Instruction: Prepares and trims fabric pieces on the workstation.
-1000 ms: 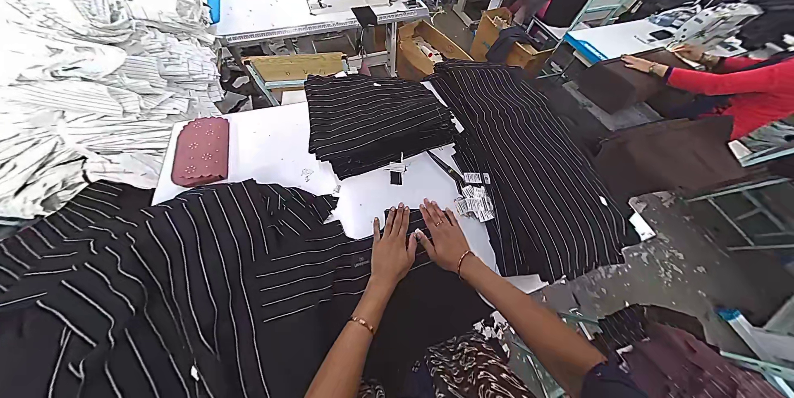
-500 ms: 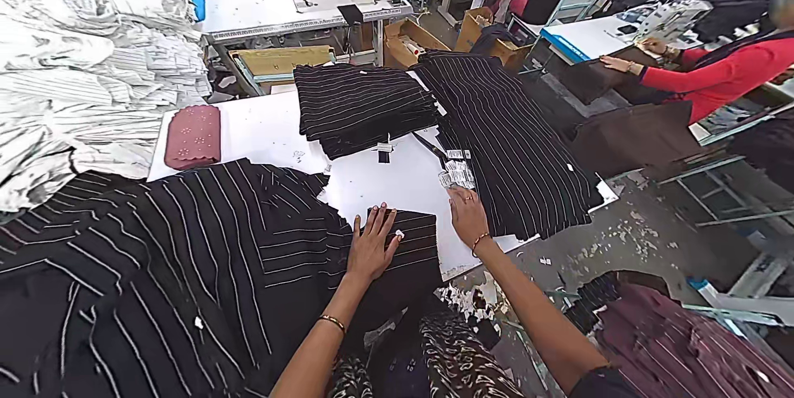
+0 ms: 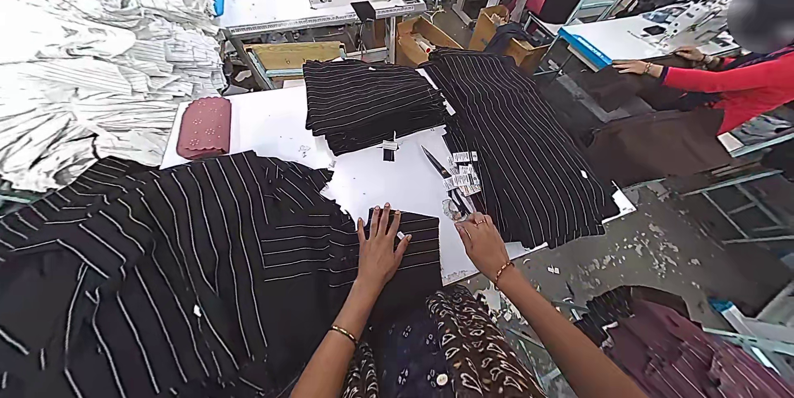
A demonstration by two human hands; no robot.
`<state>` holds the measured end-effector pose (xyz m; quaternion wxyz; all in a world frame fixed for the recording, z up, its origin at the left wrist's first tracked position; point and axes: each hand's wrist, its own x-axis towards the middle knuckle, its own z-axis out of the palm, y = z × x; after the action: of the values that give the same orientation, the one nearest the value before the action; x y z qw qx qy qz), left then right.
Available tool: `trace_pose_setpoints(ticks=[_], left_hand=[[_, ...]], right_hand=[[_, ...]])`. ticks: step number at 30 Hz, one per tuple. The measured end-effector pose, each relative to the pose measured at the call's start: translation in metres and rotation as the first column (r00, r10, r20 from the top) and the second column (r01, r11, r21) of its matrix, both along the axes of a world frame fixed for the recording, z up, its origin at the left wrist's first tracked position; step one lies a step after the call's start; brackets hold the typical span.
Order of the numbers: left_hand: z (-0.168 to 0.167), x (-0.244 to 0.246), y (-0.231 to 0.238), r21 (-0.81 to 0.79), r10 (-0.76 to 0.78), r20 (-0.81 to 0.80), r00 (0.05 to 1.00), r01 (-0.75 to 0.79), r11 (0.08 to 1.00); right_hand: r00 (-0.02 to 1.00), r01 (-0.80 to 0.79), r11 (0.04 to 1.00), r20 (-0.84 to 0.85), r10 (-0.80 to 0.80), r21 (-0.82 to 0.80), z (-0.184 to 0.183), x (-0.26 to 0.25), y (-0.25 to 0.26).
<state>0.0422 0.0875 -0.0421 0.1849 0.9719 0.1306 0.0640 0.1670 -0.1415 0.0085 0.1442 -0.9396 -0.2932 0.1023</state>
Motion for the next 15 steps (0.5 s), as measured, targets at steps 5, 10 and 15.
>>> trace_pose_setpoints(ticks=[5, 10, 15], left_hand=[[0.009, 0.016, -0.047, -0.096, 0.209, -0.073, 0.975, -0.216, 0.972], [-0.003, 0.003, -0.045, -0.016, 0.171, -0.049, 0.984, -0.172, 0.985], [-0.002, -0.025, -0.025, -0.042, 0.082, -0.104, 0.991, -0.087, 0.995]], right_hand=[[0.996, 0.086, 0.992, -0.036, -0.083, 0.094, -0.002, 0.023, 0.018], [0.931, 0.191, 0.934, -0.245, -0.27, -0.303, 0.034, 0.054, 0.05], [0.81, -0.004, 0.989, -0.581, -0.082, -0.146, 0.042, 0.086, 0.011]])
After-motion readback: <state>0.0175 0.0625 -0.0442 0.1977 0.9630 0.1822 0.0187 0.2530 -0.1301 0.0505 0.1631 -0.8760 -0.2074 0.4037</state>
